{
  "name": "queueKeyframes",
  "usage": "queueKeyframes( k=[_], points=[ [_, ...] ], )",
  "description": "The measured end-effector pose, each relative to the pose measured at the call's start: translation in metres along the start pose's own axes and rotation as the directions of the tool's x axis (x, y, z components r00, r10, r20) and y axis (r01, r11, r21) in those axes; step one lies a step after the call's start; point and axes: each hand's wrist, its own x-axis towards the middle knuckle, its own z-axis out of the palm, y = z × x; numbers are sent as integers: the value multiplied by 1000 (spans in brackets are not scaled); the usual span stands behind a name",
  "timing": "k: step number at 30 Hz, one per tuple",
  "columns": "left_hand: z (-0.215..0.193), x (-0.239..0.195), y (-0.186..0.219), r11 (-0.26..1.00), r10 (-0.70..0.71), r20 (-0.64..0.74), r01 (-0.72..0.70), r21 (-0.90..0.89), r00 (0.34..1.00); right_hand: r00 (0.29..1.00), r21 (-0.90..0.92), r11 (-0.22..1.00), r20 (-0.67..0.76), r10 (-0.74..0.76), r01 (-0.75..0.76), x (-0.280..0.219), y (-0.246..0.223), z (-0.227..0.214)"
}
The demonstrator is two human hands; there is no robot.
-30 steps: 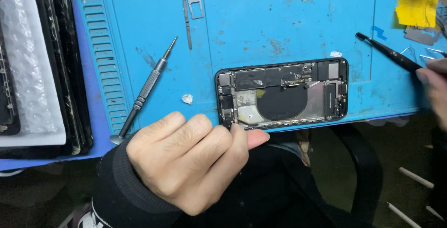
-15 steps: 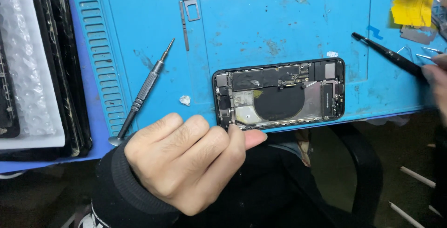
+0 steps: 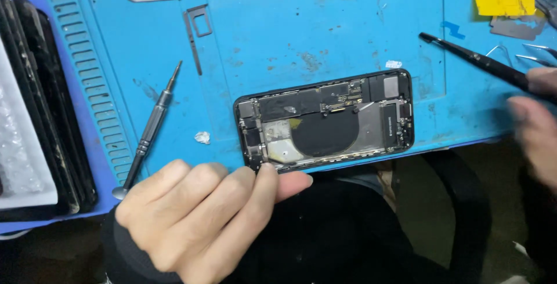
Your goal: Repairing a smartphone by manipulating internal components with precision tools.
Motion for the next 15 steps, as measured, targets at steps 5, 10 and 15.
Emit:
queueKeyframes(
  k=[5, 10, 15],
  points=[
    [5, 3, 1, 992, -87, -32, 90, 93, 996, 999, 117, 992, 22, 49, -51, -16, 12, 15],
    [6, 20, 3, 974, -198, 60, 189, 128, 978, 997, 214, 974, 53, 61, -71, -16, 12, 23],
    [10, 14, 3, 967, -215, 50, 205, 154, 975, 958, 316, 904, 99, 270, -288, 0, 98, 1]
  ],
)
